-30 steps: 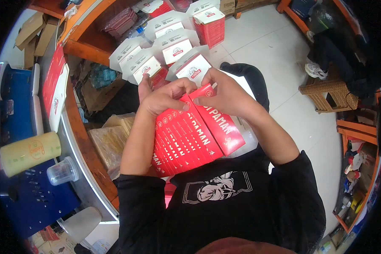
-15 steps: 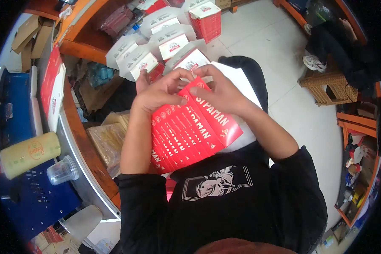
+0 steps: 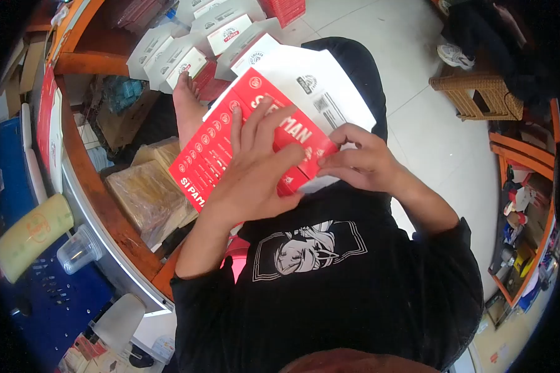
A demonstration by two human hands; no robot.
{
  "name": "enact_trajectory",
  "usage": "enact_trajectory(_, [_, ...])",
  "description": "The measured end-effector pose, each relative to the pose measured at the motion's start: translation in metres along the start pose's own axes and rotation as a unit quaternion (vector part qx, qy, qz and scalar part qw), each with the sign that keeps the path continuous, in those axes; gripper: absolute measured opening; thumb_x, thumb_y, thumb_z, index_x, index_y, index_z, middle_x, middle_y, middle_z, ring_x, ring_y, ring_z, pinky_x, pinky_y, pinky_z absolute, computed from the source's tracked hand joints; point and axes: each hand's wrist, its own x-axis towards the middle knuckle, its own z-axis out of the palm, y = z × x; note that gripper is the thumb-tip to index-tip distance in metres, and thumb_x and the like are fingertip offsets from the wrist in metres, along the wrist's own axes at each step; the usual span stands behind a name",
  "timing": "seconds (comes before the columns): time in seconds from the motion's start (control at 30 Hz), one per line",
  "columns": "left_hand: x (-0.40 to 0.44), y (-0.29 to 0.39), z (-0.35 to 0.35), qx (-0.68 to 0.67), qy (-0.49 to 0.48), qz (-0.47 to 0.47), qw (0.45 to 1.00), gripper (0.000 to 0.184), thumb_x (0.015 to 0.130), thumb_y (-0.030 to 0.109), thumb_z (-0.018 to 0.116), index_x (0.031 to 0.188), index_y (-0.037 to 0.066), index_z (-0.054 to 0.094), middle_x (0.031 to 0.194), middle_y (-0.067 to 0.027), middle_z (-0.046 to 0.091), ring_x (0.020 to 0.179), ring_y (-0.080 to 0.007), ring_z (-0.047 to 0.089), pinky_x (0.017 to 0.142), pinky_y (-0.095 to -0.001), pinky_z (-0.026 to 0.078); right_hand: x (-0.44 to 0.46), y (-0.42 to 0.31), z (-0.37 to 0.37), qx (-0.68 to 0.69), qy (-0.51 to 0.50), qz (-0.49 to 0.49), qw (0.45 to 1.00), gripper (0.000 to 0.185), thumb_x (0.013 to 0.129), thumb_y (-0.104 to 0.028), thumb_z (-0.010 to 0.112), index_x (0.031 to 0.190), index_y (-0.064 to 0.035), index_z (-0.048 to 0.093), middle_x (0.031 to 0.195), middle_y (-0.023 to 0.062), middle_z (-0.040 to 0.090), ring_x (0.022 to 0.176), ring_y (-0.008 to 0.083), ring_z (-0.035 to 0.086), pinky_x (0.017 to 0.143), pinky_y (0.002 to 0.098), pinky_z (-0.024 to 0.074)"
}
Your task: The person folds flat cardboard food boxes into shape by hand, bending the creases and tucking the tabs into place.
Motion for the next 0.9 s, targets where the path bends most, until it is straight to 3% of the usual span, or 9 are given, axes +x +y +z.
enact_trajectory(0.3, [-0.004, -0.010, 0.023, 0.002, 0.129, 0.005, 0.992, 0.037, 0.059, 0.011, 0.081, 0.079, 0.010, 0.051, 0.149, -0.0187, 0.041, 0.143, -0.0485, 0.027, 0.117, -0.0652, 0.013, 0.007, 0.007, 0.020, -0.056, 0.060, -0.064, 0.995, 0.027, 0.074, -0.006, 0.088, 0.099, -0.0056, 0.076, 0.100, 0.0133, 0.063, 0.089, 0.0239, 0.065, 0.074, 0.0306, 0.0538])
enact_trajectory(0.5, [-0.009, -0.014, 0.025, -0.006, 0.155, 0.012, 0.988, 0.035, 0.058, 0.009, 0.080, 0.078, 0.010, 0.051, 0.150, -0.0198, 0.041, 0.141, -0.0487, 0.030, 0.115, -0.0628, 0.018, 0.014, 0.003, 0.027, -0.066, 0.055, -0.070, 0.994, 0.031, 0.074, -0.005, 0.088, 0.102, -0.0063, 0.075, 0.103, 0.0134, 0.062, 0.091, 0.0247, 0.065, 0.077, 0.0307, 0.0539])
enact_trajectory(0.7, [-0.007, -0.016, 0.028, -0.029, 0.196, 0.044, 0.979, 0.034, 0.057, 0.011, 0.082, 0.078, 0.009, 0.055, 0.151, -0.0215, 0.040, 0.139, -0.0491, 0.033, 0.113, -0.0615, 0.021, 0.016, 0.002, 0.025, 0.009, 0.025, -0.048, 0.999, 0.032, 0.077, -0.005, 0.086, 0.107, -0.0086, 0.076, 0.108, 0.0127, 0.060, 0.098, 0.0264, 0.065, 0.082, 0.0321, 0.0547])
enact_trajectory(0.8, [-0.007, -0.011, 0.030, 0.014, 0.170, 0.037, 0.985, 0.033, 0.058, 0.011, 0.081, 0.076, 0.007, 0.054, 0.150, -0.0219, 0.041, 0.138, -0.0489, 0.034, 0.113, -0.0611, 0.023, 0.014, 0.018, 0.028, 0.052, 0.040, -0.042, 0.997, 0.030, 0.078, -0.004, 0.085, 0.107, -0.0090, 0.076, 0.107, 0.0126, 0.061, 0.098, 0.0263, 0.065, 0.082, 0.0326, 0.0549])
enact_trajectory(0.9, [-0.005, -0.011, 0.029, 0.021, 0.130, 0.012, 0.991, 0.032, 0.058, 0.010, 0.080, 0.075, 0.006, 0.053, 0.148, -0.0222, 0.042, 0.137, -0.0483, 0.035, 0.113, -0.0608, 0.024, 0.016, 0.025, 0.035, 0.026, 0.050, -0.051, 0.997, 0.026, 0.082, -0.006, 0.081, 0.107, -0.0110, 0.076, 0.107, 0.0102, 0.058, 0.090, 0.0238, 0.063, 0.074, 0.0307, 0.0533])
